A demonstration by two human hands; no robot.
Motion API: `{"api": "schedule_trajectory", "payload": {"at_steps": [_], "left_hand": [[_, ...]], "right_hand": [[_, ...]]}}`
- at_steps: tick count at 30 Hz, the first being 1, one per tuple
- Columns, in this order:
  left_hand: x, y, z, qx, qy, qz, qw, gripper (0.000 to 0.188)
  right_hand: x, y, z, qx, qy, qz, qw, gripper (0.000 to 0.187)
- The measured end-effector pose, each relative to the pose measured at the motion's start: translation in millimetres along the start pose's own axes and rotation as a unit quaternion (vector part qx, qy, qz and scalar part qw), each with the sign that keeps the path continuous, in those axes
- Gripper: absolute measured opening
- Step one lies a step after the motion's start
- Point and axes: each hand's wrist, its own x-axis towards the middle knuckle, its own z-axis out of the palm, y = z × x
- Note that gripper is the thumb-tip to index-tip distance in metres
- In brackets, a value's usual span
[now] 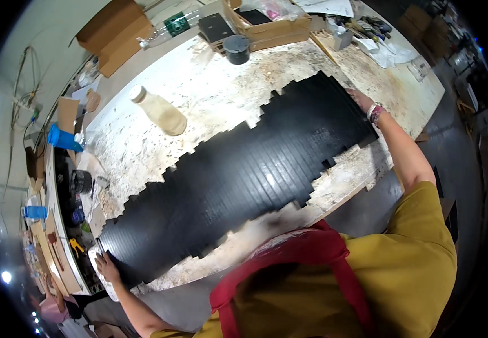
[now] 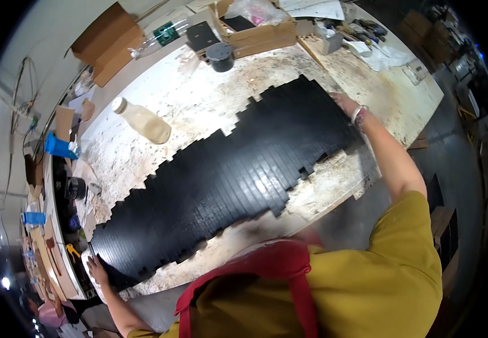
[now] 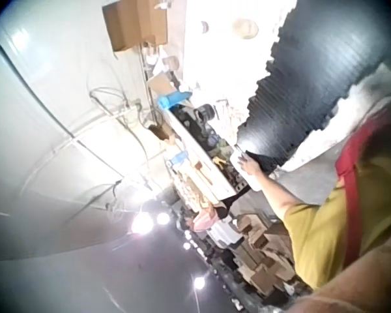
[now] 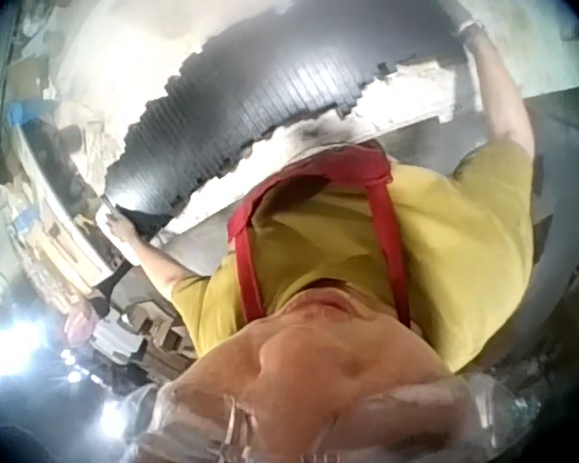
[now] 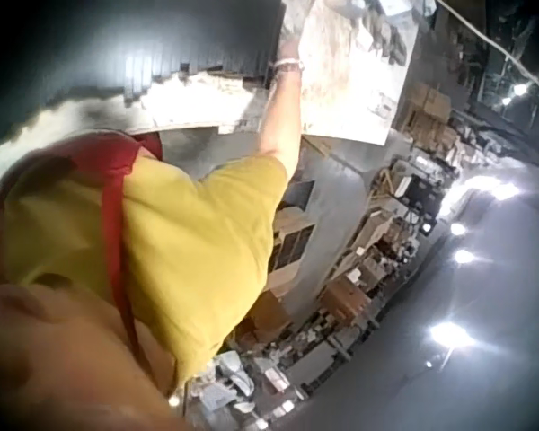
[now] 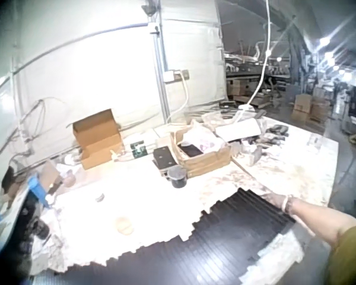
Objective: The person wipes a series of black wooden slats with a cloth, applying a liquid from a bottle onto the cloth, and then arranges and stacks the cleaned pieces on the workbench.
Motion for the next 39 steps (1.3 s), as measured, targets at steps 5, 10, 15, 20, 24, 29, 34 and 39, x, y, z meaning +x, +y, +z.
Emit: {"api": "schedule_trajectory", "payload": {"at_steps": [5,10,15,20,24,29,34,39], "left_hand": [[11.9,-4.6,17.3,0.016,-0.003,0.011,1.0,0.049],[18.4,2.3,-1.1,-0.115,-0.036,-0.037,0.992,0.052],[0.9,47.4,-39.7,-0.288,0.119,-0.053,0.949,0.06],[-110.2,253.6,-262.3,-0.57,0.123,0.26,0.77,0.053],[-203.1,363.7,-338.0,-0.302,0.125,0.512,0.794,0.092],[-280.7,443.5,-383.8,-0.25,0.143,0.542,0.79,0.09],[-274.6,473.6,-373.6,-0.224,0.155,0.491,0.828,0.074],[-275.2,481.7,-378.0,-0.256,0.195,0.464,0.825,0.066]], "right_hand": [[-44.5,-46.8,21.6,-0.106,0.013,-0.029,0.994,0.048],[-24.4,-27.6,24.5,-0.082,0.032,-0.063,0.994,0.051],[-17.0,-26.1,19.3,-0.177,0.039,-0.045,0.982,0.049],[-46.6,1.3,-24.9,-0.14,0.213,-0.067,0.965,0.054],[-81.3,36.5,-76.8,0.04,0.285,-0.047,0.956,0.053],[-95.0,20.1,-77.4,0.346,0.211,-0.061,0.912,0.054],[-94.0,6.1,-119.9,0.14,0.052,-0.027,0.988,0.057],[-79.7,21.7,-173.7,0.064,-0.018,-0.031,0.997,0.054]]}}
